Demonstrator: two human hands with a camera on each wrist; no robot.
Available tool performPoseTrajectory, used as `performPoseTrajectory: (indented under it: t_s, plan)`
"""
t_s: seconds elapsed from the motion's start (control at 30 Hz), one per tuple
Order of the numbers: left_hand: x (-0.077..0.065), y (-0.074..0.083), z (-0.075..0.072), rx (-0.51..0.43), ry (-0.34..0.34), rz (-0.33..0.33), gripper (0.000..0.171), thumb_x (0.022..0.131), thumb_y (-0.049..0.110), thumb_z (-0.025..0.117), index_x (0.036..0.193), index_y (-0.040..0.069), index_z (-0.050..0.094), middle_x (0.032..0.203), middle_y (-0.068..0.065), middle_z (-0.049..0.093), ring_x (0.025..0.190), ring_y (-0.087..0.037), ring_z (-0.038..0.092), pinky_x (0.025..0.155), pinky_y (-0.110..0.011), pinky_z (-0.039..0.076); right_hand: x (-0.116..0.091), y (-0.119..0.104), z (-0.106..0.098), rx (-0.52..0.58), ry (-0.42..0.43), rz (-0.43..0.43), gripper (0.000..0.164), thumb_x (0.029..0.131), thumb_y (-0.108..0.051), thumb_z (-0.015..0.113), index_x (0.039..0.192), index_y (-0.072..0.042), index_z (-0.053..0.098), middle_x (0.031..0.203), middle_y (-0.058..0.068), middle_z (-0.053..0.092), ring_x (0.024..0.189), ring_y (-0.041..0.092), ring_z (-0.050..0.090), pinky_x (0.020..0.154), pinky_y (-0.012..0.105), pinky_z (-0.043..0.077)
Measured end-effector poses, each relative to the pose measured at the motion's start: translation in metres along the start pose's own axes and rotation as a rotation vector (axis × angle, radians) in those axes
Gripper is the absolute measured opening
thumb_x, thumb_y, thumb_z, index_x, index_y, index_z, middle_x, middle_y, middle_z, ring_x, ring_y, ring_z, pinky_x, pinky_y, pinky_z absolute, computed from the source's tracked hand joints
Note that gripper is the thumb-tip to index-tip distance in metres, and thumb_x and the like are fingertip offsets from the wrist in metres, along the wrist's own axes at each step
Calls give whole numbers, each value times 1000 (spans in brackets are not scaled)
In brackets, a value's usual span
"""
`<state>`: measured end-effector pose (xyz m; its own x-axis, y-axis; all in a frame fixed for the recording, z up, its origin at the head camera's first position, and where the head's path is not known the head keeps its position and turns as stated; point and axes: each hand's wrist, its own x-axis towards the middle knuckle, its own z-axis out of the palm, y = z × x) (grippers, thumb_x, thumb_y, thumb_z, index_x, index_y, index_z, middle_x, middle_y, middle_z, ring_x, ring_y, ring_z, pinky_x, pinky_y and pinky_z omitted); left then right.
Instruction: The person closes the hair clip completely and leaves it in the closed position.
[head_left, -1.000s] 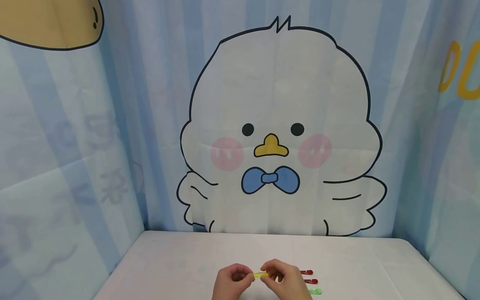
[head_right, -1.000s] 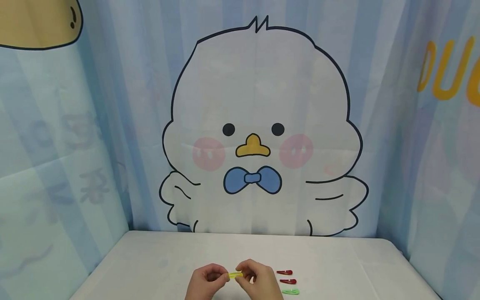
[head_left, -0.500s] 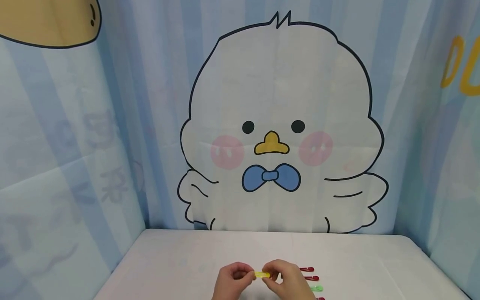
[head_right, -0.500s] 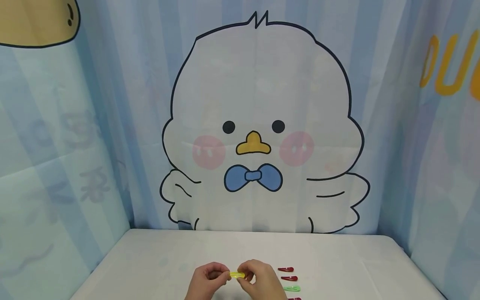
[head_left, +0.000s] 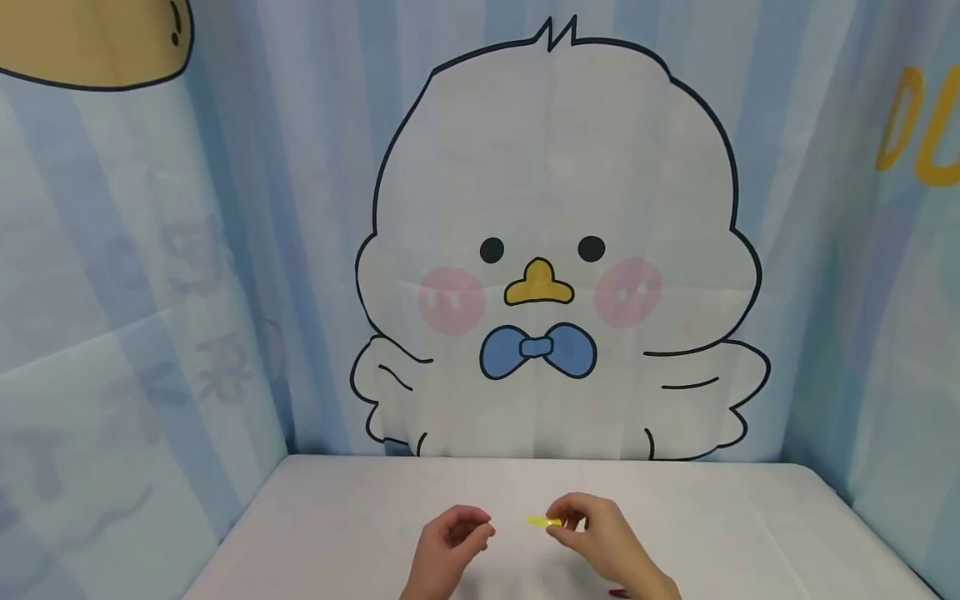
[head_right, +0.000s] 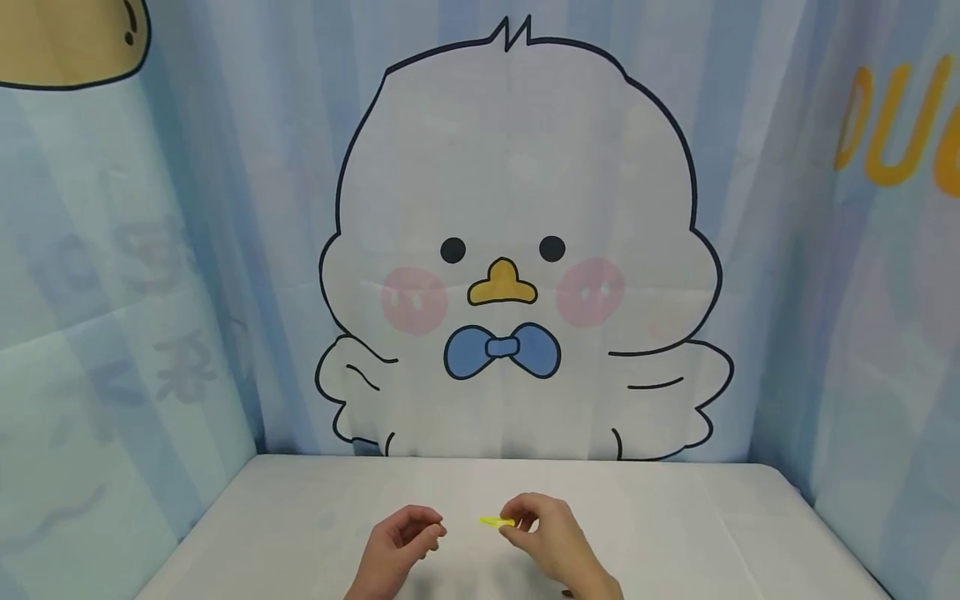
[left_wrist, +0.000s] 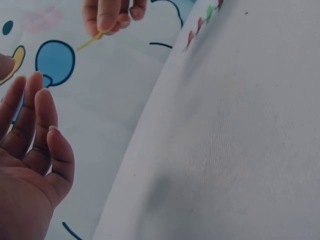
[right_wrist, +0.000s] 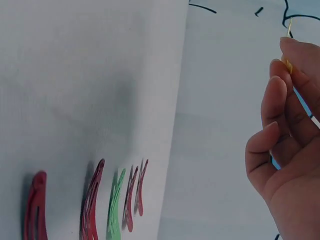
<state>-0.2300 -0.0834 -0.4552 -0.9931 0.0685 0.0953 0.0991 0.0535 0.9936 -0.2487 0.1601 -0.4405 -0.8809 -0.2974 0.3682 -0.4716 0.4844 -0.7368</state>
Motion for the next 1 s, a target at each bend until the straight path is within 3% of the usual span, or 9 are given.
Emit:
performPoseTrajectory:
  t_s: [0.2, 0.33, 0.57, 0.8, 1.0]
  plan:
    - [3, -1, -8, 41, -44, 55, 24, 92, 12, 73, 110, -2, 67, 97, -5, 72, 89, -21, 66, 77, -31, 53, 9, 19, -7, -41, -44, 65, 12, 83, -8, 82, 89, -10, 72, 81, -7, 64, 71, 7, 55, 64, 26, 46]
    - [6, 0, -15, 91, -66, 90, 25, 92, 13, 73, 111, -1, 66, 100, -4, 71, 91, -20, 65, 76, -31, 51, 15, 30, -9, -68, -115, 160, 11, 83, -9, 81, 89, -10, 72, 78, -4, 61, 71, 14, 53, 62, 27, 44]
    - [4, 2, -23, 159, -62, 49, 25, 92, 17, 74, 112, 4, 66, 102, -5, 70, 88, -20, 61, 75, -34, 49, 19, 44, -6, -112, -186, 251, 12, 81, -3, 80, 82, -10, 70, 73, -2, 55, 69, 17, 49, 62, 30, 40]
    - [3, -2, -29, 189, -61, 44, 29, 92, 14, 73, 116, 1, 64, 102, -5, 70, 87, -20, 61, 73, -35, 48, 21, 52, -2, -217, -192, 262, 16, 76, -2, 81, 76, -11, 68, 70, -3, 55, 66, 16, 49, 63, 33, 41]
    - [2, -6, -33, 205, -79, 31, 28, 93, 13, 71, 116, -1, 64, 102, -7, 70, 87, -20, 61, 73, -36, 47, 21, 50, -1, -239, -205, 313, 16, 77, -2, 80, 77, -12, 68, 71, -2, 56, 66, 16, 50, 63, 33, 41]
